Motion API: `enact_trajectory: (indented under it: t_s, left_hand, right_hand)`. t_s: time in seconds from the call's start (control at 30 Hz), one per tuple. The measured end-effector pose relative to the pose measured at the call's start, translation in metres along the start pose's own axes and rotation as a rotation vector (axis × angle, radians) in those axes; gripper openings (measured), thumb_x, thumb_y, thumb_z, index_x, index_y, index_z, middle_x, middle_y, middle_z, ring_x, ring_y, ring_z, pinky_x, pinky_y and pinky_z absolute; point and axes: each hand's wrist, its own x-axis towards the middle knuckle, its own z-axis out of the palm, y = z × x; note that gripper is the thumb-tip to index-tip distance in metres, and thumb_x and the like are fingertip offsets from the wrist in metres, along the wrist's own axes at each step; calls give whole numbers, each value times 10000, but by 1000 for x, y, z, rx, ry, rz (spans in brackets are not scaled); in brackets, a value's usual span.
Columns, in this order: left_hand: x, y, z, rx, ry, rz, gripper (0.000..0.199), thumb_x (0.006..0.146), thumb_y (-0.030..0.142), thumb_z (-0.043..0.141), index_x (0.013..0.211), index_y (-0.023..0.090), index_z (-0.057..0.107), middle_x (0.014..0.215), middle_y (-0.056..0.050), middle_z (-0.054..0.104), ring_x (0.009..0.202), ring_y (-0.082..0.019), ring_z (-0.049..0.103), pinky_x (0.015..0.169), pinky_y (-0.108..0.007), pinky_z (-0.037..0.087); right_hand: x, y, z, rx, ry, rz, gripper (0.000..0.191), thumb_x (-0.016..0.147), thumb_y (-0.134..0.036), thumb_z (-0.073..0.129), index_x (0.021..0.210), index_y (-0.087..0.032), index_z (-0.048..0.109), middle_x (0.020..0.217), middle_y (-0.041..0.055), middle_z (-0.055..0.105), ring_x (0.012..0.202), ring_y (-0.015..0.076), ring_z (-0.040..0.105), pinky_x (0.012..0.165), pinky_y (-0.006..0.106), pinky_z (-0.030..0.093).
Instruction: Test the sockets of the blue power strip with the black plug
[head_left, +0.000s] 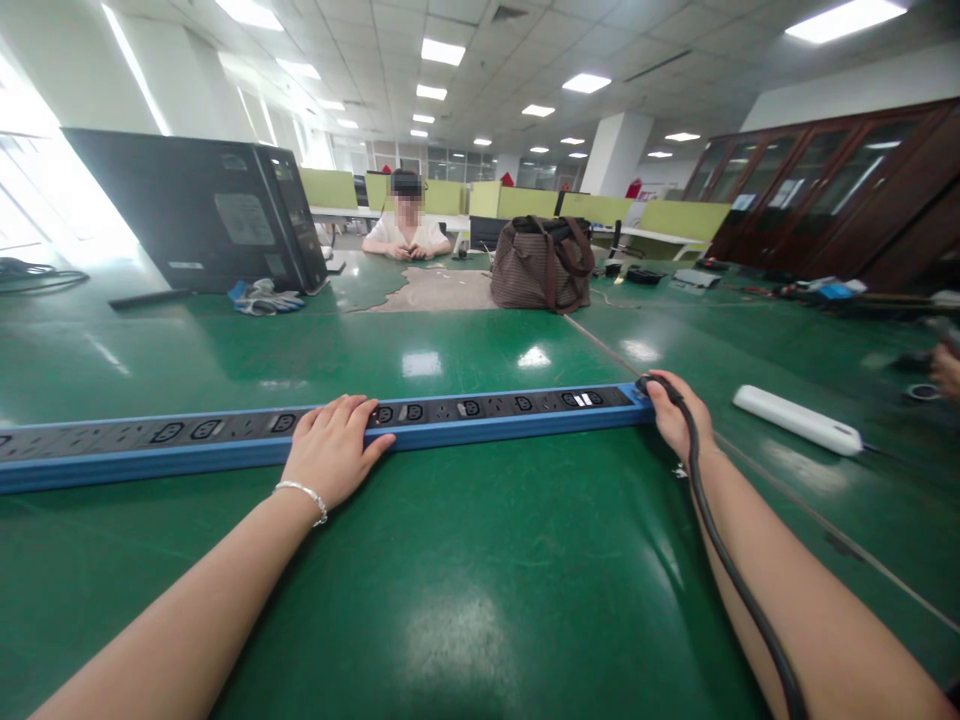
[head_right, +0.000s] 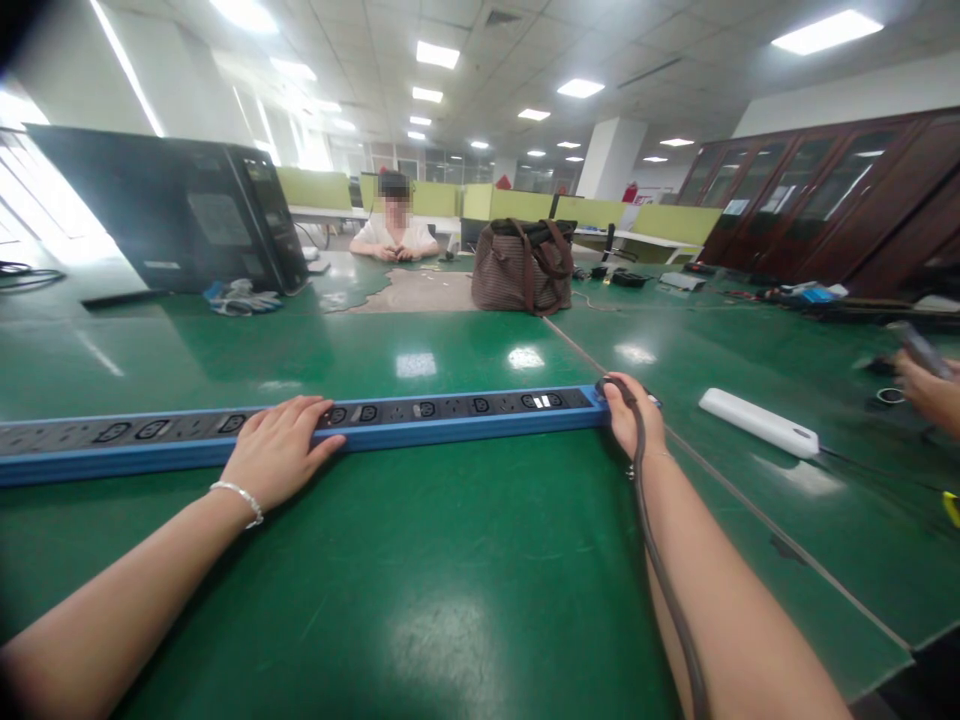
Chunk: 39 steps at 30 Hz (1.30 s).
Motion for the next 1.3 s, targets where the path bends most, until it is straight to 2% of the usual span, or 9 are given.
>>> enact_trajectory:
  t_s: [0.23, 0.47, 0.73, 1.0, 1.13, 1.3]
  left_hand:
    - [-1, 0, -1, -2, -6, -6, 516, 855, 511, 366, 1229, 178, 490, 1274, -104, 539, 1181, -280, 471, 974, -441, 321]
    - [-1, 0, 0, -14, -7, -5, 515, 854, 508, 366, 1233, 181, 485, 1280, -106, 535, 1191, -277, 462, 982, -442, 315]
    - [-1, 0, 1, -8, -2, -8, 526, 850, 513, 372, 1234, 172, 486, 1278, -107, 537, 1191, -279, 463, 986, -439, 311]
    - [0, 0, 0, -12, -23, -16, 528, 851, 514, 360, 1242, 181, 483, 1288, -114, 529, 1191, -278, 461, 989, -441, 309]
    - [0, 0, -1, -14, -21, -10, 525, 853, 516, 360, 1239, 183, 483, 1287, -111, 530, 1192, -279, 461, 987, -445, 311]
    - [-1, 1, -2, -8, -13, -12, 519, 852, 513, 364, 1244, 194, 481, 1283, -107, 536, 1202, -276, 456, 991, -434, 307]
  right_hand:
    - [4, -1, -3, -109, -148, -29, 322, 781, -467, 466, 929, -246, 649, 962, 55, 677, 911, 247, 603, 837, 378, 451]
    - [2, 2, 0, -157, -141, -30, 355, 813, -465, 418, 984, -248, 641, 971, 62, 670, 919, 250, 593, 829, 391, 450]
    - [-7, 5, 5, -165, -59, -98, 378, 818, -478, 389, 1005, -243, 618, 1091, 80, 636, 1069, 275, 536, 920, 459, 397]
    - [7, 3, 0, -227, -187, 4, 327, 793, -451, 422, 958, -271, 640, 1054, 58, 654, 1049, 274, 556, 921, 451, 405]
    - [2, 5, 4, -200, -105, -6, 318, 791, -439, 422, 949, -272, 642, 1077, 73, 641, 1176, 295, 471, 979, 492, 345]
    - [-7, 7, 6, -201, -60, -93, 325, 815, -421, 389, 983, -265, 619, 1105, 64, 624, 1206, 290, 438, 1001, 514, 304]
